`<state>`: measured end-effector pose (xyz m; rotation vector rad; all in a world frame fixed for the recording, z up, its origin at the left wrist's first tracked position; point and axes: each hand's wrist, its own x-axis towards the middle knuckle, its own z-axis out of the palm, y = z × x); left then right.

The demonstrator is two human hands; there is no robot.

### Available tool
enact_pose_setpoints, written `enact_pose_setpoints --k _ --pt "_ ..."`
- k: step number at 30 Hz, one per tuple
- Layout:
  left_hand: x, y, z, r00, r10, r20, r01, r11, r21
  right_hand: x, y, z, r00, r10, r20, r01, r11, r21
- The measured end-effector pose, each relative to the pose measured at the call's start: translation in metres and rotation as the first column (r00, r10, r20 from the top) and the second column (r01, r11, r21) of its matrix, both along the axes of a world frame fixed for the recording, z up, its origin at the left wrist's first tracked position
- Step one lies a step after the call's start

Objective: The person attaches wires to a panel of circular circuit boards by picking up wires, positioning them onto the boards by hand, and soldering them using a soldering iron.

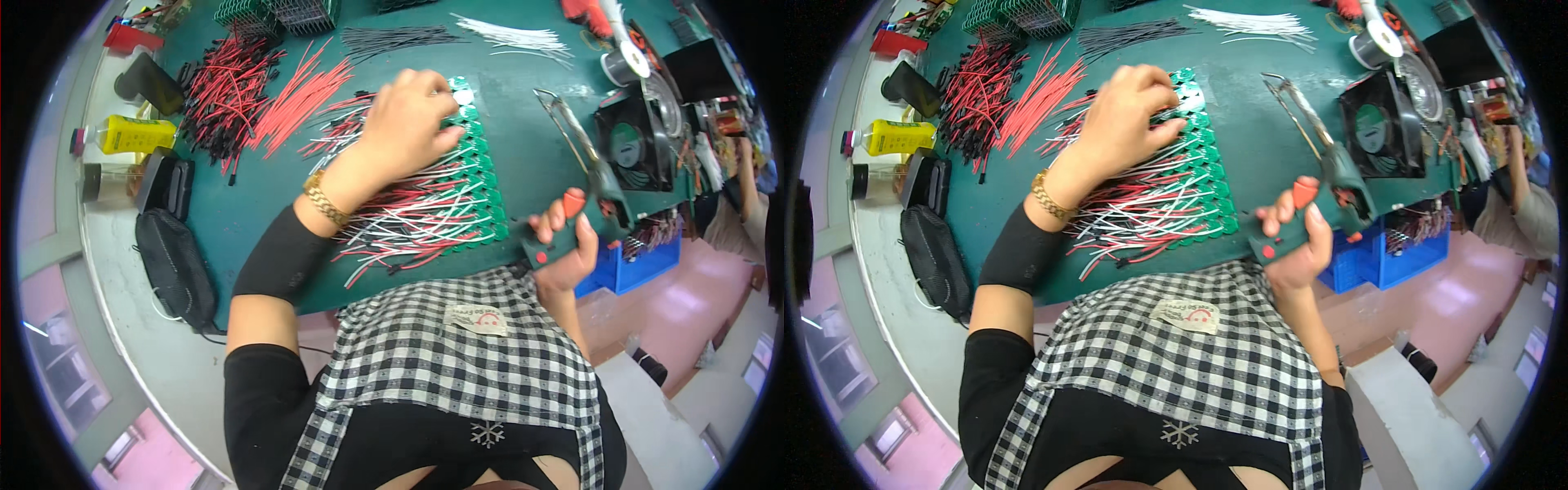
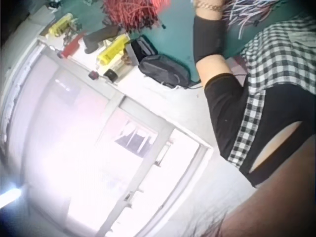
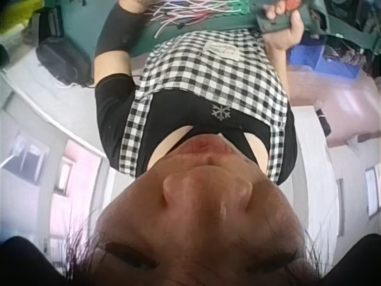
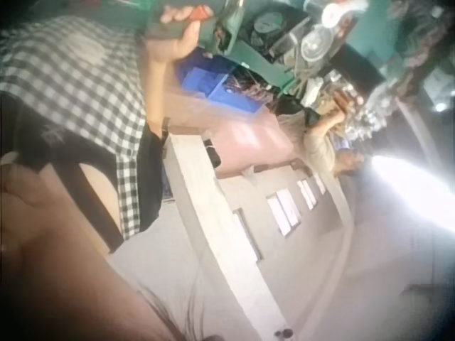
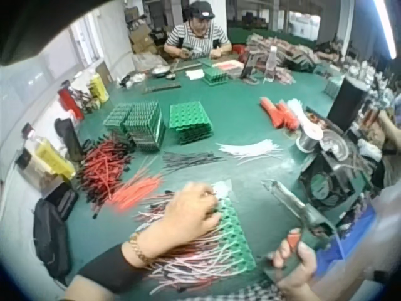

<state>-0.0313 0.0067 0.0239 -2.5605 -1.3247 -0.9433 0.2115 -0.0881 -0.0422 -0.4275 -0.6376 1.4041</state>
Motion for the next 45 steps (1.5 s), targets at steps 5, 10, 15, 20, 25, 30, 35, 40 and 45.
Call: enact_pose_setpoints --k 5,10,15,20,25,30,35,40,45 --pt "-0.01 0.011 -0.01 0.97 0.028 -0.241 -0.056 0.992 -0.111 -0.031 0.025 0.005 0.996 -0.008 -0.093 0.011 0.999 0.033" --pt "-0.016 0.013 -0.011 0.957 0.062 -0.284 -0.114 0.979 -0.171 -0.056 0.03 0.017 0.999 -0.044 -0.023 0.044 0.999 -0.022" --pt "-0.046 0.01 -0.026 0.966 0.06 -0.251 -0.111 0.975 -0.192 -0.084 0.029 0.009 0.999 -0.016 -0.044 0.013 0.997 -0.077" --pt "-0.052 0.013 -0.025 0.957 0.089 -0.275 -0.146 0.969 -0.197 -0.091 0.033 0.019 0.996 -0.044 0.073 0.042 0.999 0.032" --pt "-0.072 -0.004 0.002 0.941 0.081 -0.327 -0.184 0.937 -0.296 -0.109 0.016 0.025 0.997 -0.038 0.067 0.032 0.996 0.083" --pt "-0.088 -0.05 0.027 0.91 0.022 -0.414 -0.125 0.967 -0.223 -0.12 -0.05 0.055 0.999 -0.03 0.035 0.024 0.988 0.154" --pt "-0.095 -0.075 0.051 0.946 -0.04 -0.32 -0.065 0.948 -0.31 -0.127 -0.078 0.077 0.985 -0.108 0.133 0.07 0.963 0.259" --pt "-0.102 -0.069 0.054 0.978 -0.029 -0.206 -0.024 0.968 -0.25 -0.135 -0.075 0.091 0.985 -0.114 0.132 0.085 0.975 0.207" --pt "-0.131 -0.008 0.095 0.967 0.225 -0.117 -0.231 0.972 -0.04 -0.12 -0.045 0.092 0.984 -0.085 0.157 0.052 0.977 0.206"
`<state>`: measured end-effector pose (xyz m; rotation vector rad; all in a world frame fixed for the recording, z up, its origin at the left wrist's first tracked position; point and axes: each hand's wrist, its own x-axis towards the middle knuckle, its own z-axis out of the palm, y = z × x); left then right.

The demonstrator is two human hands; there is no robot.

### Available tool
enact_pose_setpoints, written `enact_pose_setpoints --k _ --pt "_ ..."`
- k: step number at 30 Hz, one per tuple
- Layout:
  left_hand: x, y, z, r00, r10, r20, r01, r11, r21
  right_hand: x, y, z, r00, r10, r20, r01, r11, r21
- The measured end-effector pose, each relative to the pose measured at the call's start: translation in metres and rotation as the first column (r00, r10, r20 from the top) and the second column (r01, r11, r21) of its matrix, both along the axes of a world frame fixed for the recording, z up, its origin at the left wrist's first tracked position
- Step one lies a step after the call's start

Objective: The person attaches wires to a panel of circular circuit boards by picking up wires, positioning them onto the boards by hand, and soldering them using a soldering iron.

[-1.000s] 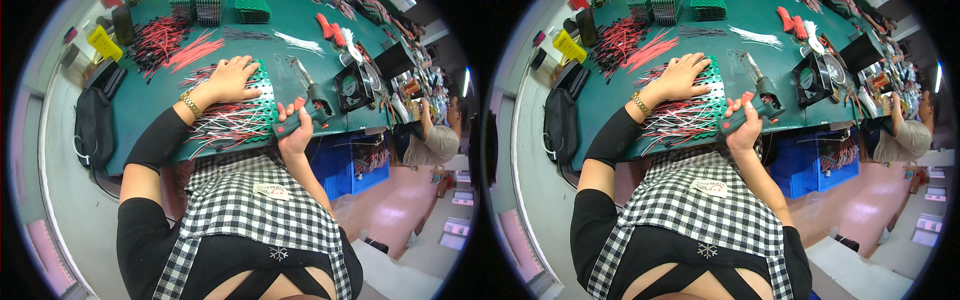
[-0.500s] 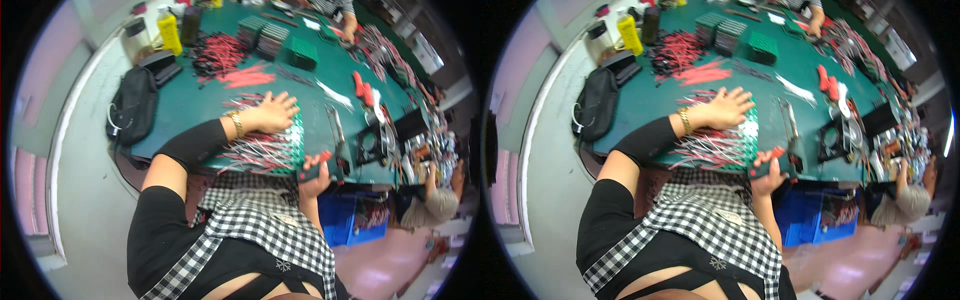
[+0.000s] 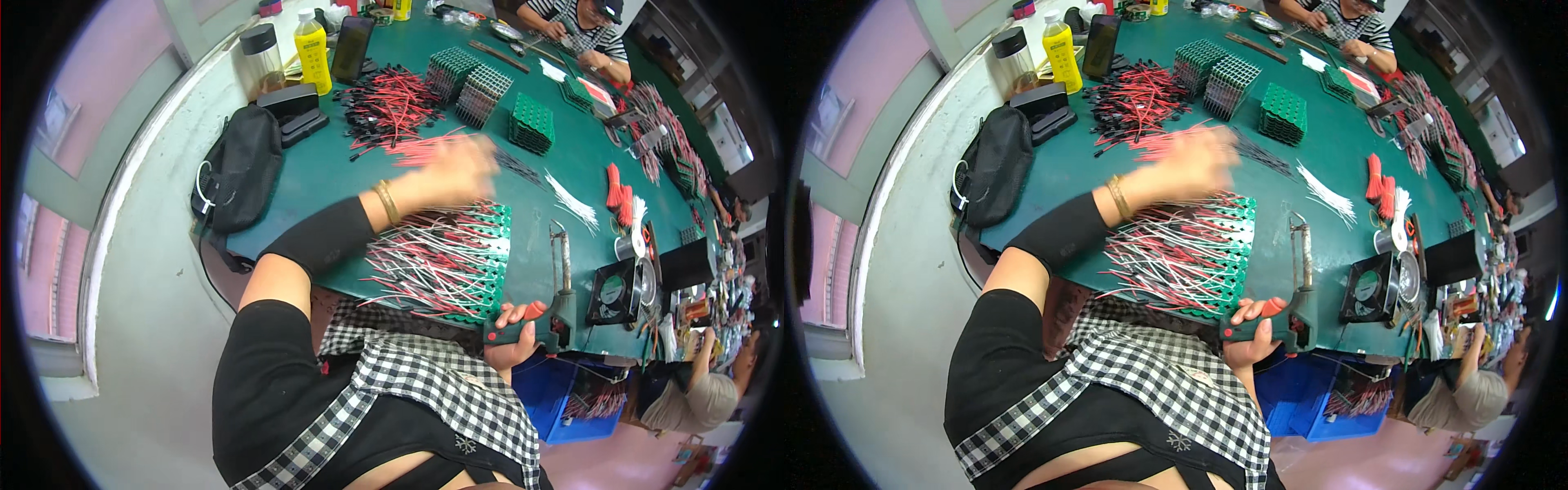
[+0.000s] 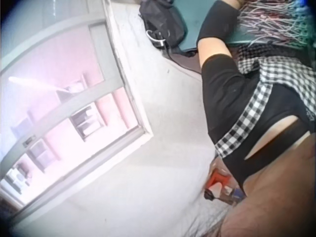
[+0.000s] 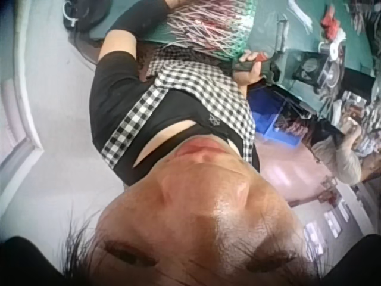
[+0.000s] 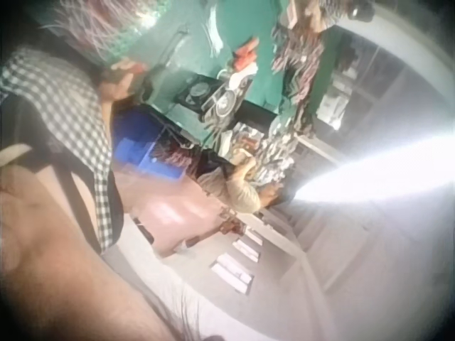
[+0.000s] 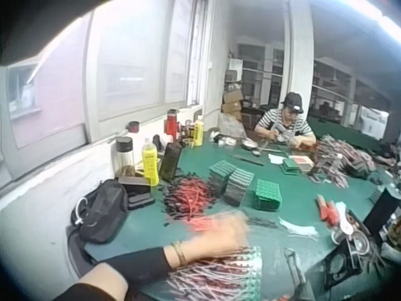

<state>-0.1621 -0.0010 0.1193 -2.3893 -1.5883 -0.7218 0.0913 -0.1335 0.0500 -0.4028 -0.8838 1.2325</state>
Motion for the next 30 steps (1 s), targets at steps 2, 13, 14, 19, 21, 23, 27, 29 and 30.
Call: enact_pose_setpoints --k 2,13,14,19,21,23,27,29,30 --pt "-0.051 0.045 0.015 0.791 0.6 0.12 -0.609 0.791 0.06 0.003 0.014 0.0 0.994 0.097 0.043 -0.099 0.994 0.04" --pt "-0.101 0.164 -0.003 0.616 0.781 0.098 -0.783 0.621 -0.034 0.033 0.118 0.003 0.933 0.296 -0.206 -0.328 0.935 -0.138" --pt "-0.1 0.165 0.008 0.625 0.756 0.196 -0.753 0.65 -0.107 0.037 0.125 0.005 0.935 0.287 -0.208 -0.323 0.932 -0.162" --pt "-0.103 0.179 -0.001 0.622 0.239 0.746 -0.411 0.91 0.051 0.063 0.145 0.01 0.922 0.321 -0.217 -0.372 0.889 -0.266" --pt "-0.097 0.186 -0.011 0.533 0.088 0.841 -0.274 0.959 0.073 0.07 0.152 -0.003 0.905 0.377 -0.197 -0.415 0.882 -0.223" --pt "-0.079 0.191 -0.019 0.53 0.001 0.848 -0.173 0.979 0.107 0.078 0.159 -0.015 0.888 0.448 -0.108 -0.46 0.87 -0.174" --pt "0.001 0.188 -0.032 0.708 -0.074 0.702 0.049 0.997 0.055 0.108 0.151 -0.045 0.929 0.369 0.034 -0.353 0.91 -0.219" --pt "0.021 0.168 -0.056 0.662 -0.172 0.73 0.132 0.985 0.112 0.114 0.155 -0.056 0.919 0.391 0.058 -0.366 0.897 -0.25" --pt "0.034 0.168 -0.058 0.655 -0.171 0.736 0.154 0.984 0.091 0.119 0.159 -0.062 0.927 0.371 0.054 -0.344 0.899 -0.27"
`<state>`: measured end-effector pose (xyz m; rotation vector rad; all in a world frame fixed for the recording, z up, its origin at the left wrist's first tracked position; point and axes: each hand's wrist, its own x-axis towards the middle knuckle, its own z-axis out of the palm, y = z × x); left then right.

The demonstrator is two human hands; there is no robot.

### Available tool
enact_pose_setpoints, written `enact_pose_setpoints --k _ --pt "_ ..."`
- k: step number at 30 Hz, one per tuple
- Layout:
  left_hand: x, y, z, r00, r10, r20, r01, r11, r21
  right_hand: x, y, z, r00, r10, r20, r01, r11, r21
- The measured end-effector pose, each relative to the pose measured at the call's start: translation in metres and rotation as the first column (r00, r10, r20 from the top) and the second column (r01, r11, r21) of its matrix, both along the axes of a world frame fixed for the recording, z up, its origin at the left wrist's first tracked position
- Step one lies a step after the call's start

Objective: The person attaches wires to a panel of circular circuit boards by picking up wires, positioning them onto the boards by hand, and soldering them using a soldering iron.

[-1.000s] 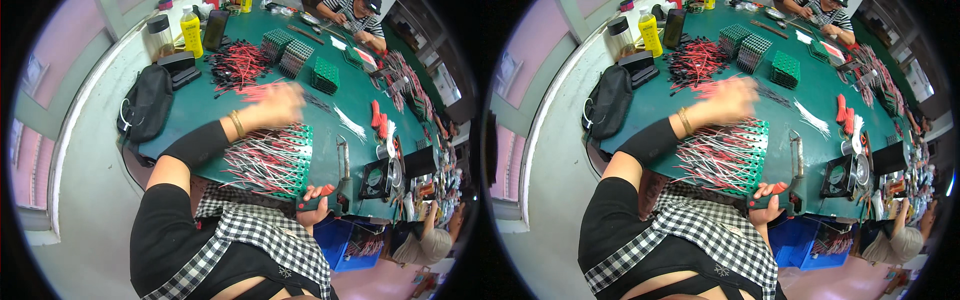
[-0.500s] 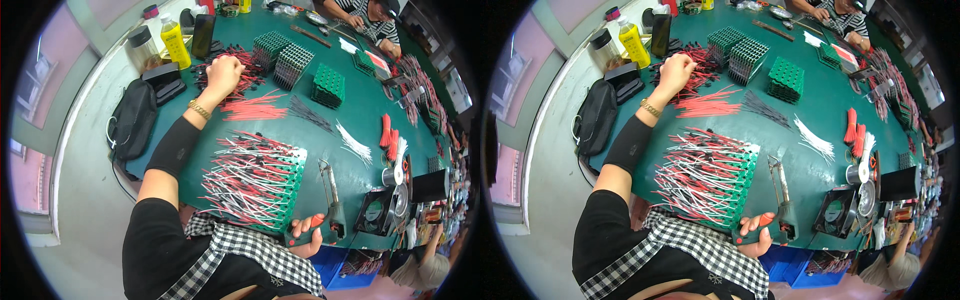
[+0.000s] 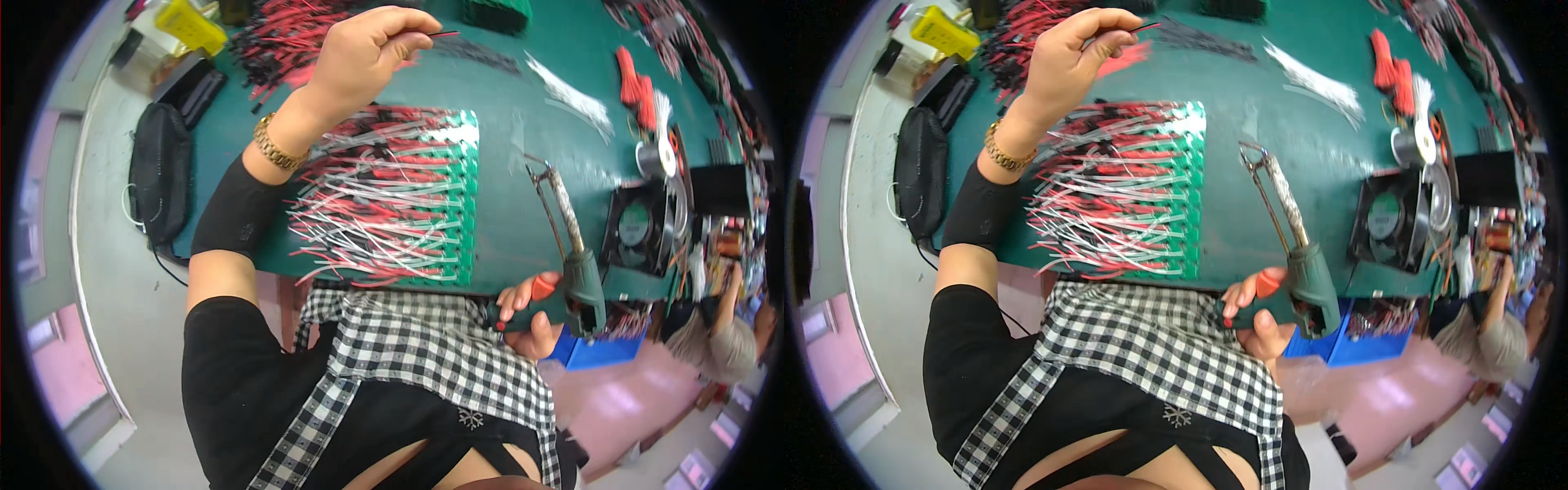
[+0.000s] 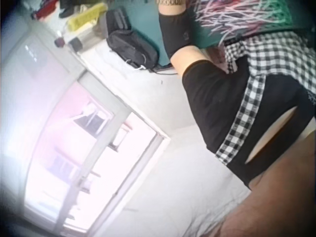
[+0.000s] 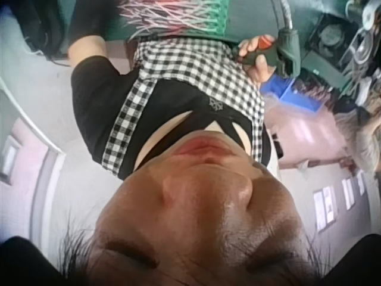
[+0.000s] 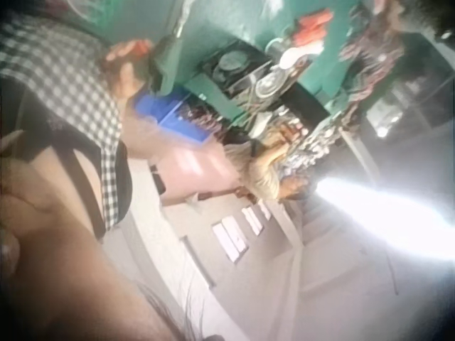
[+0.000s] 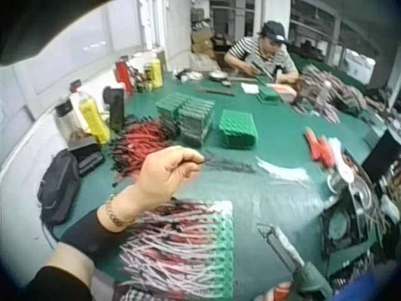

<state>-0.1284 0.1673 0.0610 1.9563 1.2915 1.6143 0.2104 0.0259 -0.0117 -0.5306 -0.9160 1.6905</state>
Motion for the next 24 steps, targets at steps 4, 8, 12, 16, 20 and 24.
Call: enact_pose_setpoints --k 4,8,12,16,20,24 --pt "0.047 -0.017 -0.01 0.904 -0.113 -0.412 0.158 0.985 0.076 0.019 0.001 -0.01 0.993 0.031 0.11 -0.033 0.999 0.012" --pt "0.075 -0.036 -0.043 0.872 -0.225 -0.434 0.181 0.973 -0.14 0.03 0.005 -0.028 0.989 0.046 0.14 -0.031 0.994 -0.107" --pt "0.095 -0.025 -0.072 0.885 -0.175 -0.431 0.08 0.97 -0.229 0.033 0.01 -0.047 0.968 -0.046 0.247 0.087 0.983 -0.159" --pt "0.104 -0.005 -0.097 0.852 -0.047 -0.521 -0.004 0.995 -0.096 0.031 0.02 -0.059 0.96 -0.031 0.277 0.081 0.982 -0.17" --pt "0.101 0.0 -0.104 0.857 -0.08 -0.509 -0.015 0.983 -0.181 0.016 0.024 -0.056 0.923 -0.094 0.373 0.183 0.96 -0.21" --pt "0.099 -0.001 -0.106 0.862 -0.072 -0.502 -0.043 0.976 -0.214 0.023 0.023 -0.06 0.922 0.037 0.385 0.033 0.985 -0.172"
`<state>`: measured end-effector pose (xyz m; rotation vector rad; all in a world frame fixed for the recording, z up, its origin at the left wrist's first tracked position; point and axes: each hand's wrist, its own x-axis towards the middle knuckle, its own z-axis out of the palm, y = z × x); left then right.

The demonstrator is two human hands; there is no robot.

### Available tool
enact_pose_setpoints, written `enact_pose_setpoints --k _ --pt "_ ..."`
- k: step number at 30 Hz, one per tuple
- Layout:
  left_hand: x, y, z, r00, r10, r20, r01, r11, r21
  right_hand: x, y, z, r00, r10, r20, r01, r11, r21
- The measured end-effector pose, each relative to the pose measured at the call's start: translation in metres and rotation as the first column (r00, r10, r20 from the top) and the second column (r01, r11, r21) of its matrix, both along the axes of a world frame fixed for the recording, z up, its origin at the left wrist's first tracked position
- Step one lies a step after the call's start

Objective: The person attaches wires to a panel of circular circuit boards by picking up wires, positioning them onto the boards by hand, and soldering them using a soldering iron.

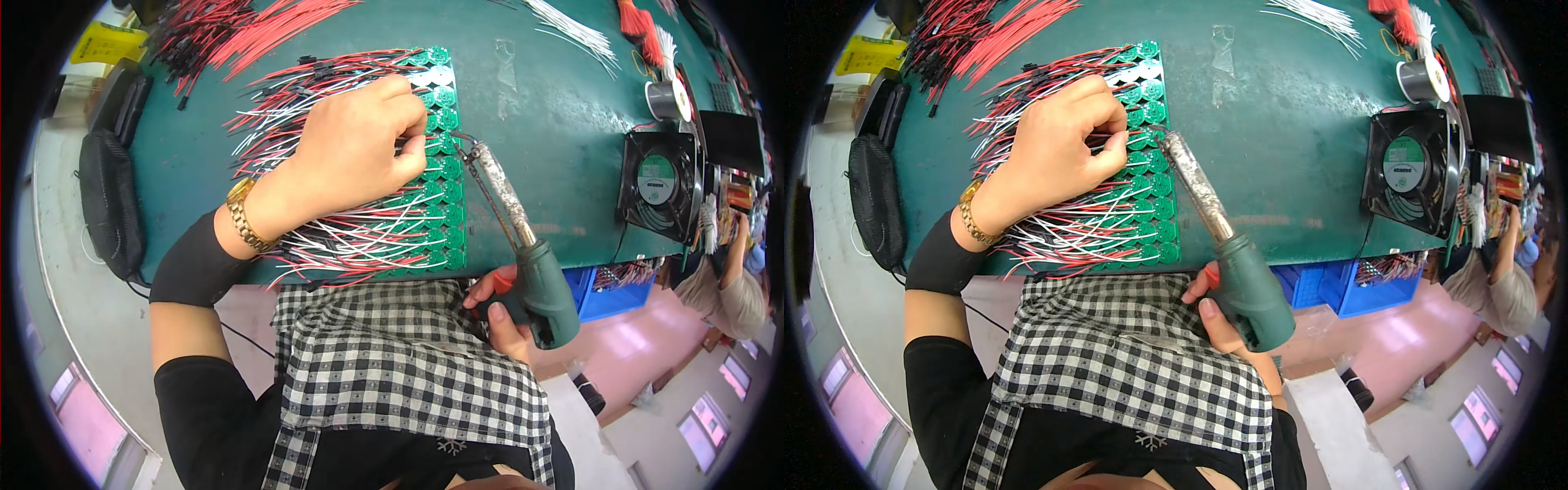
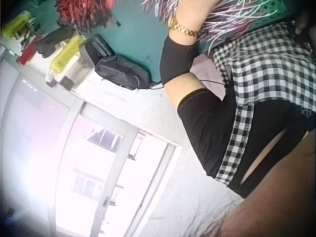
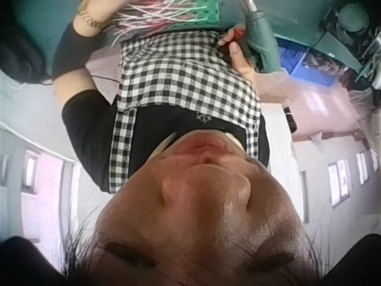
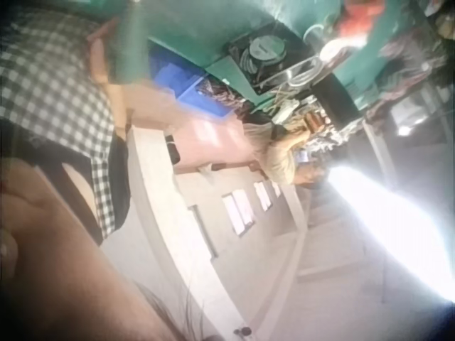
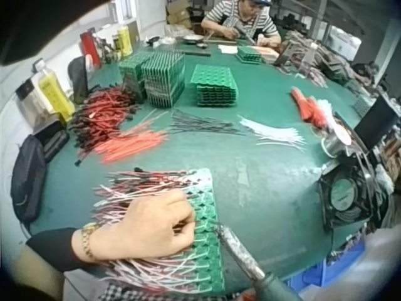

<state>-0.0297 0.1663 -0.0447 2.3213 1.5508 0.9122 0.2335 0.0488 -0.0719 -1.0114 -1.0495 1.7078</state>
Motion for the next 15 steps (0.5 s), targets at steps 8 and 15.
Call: enact_pose_setpoints --k 8,15 --pt "-0.001 -0.001 -0.002 1.0 -0.011 0.017 0.011 1.0 0.02 -0.011 0.007 0.016 0.895 0.015 0.445 -0.068 0.992 0.102" --pt "-0.007 0.001 -0.009 1.0 -0.017 0.014 0.016 0.999 0.043 -0.005 0.006 -0.003 0.902 0.076 0.425 -0.175 0.965 0.197"
